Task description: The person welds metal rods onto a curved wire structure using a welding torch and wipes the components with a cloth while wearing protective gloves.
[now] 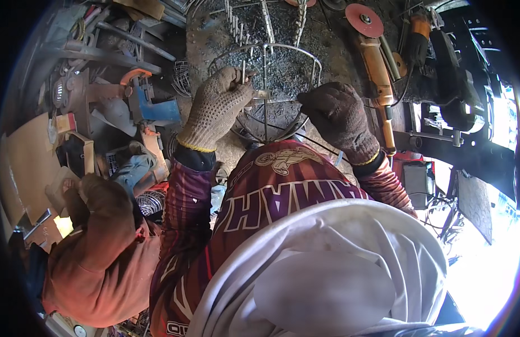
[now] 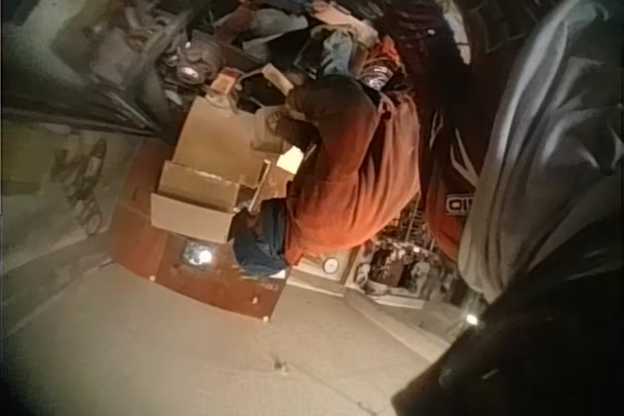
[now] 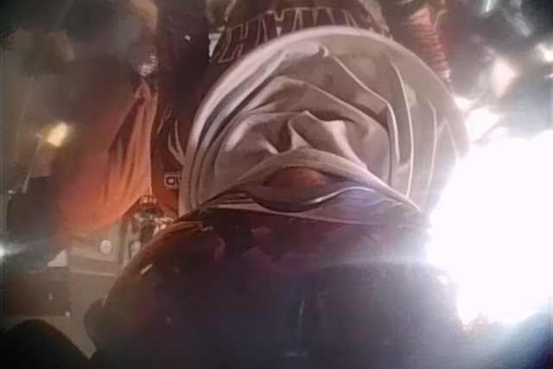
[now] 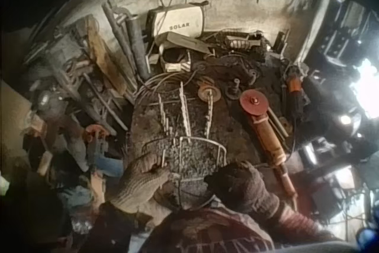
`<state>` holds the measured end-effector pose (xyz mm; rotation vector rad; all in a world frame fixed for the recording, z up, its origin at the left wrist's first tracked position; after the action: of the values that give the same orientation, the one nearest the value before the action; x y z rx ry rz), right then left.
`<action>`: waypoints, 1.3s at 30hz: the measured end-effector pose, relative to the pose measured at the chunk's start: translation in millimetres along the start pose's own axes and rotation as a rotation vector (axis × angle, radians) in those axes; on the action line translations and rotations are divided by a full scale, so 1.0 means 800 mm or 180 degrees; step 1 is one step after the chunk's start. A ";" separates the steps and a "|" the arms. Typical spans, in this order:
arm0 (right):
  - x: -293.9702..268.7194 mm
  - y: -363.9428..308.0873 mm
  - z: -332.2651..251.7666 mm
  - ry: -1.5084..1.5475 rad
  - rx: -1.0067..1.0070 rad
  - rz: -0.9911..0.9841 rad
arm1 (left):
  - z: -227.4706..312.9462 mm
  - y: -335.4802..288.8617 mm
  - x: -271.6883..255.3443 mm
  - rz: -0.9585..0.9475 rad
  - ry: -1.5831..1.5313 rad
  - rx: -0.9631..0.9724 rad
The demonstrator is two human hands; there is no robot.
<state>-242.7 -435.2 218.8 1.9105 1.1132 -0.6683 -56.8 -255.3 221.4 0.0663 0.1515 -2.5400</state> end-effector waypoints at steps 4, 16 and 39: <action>0.006 0.003 -0.014 0.0181 -0.0014 -0.0021 | 0.013 -0.002 0.002 -0.0074 0.0339 0.0020; 0.013 -0.028 -0.008 0.0260 0.0054 0.0011 | -0.001 -0.006 0.000 -0.0054 0.0165 0.0159; 0.023 0.004 -0.043 -0.0113 -0.0208 -0.0019 | -0.019 -0.003 -0.006 -0.0090 0.0369 0.0162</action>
<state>-229.5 -398.6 224.5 1.8339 1.1058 -0.6589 -53.6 -248.5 206.6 0.2333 0.1339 -2.5690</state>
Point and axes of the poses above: each hand's wrist, its own y-axis towards the middle knuckle, its own x-axis out of the palm, z = x × y, the point moved 1 cm from there along y, towards the middle knuckle, and after that the axes turned 9 degrees about x, right-handed, at the moved point
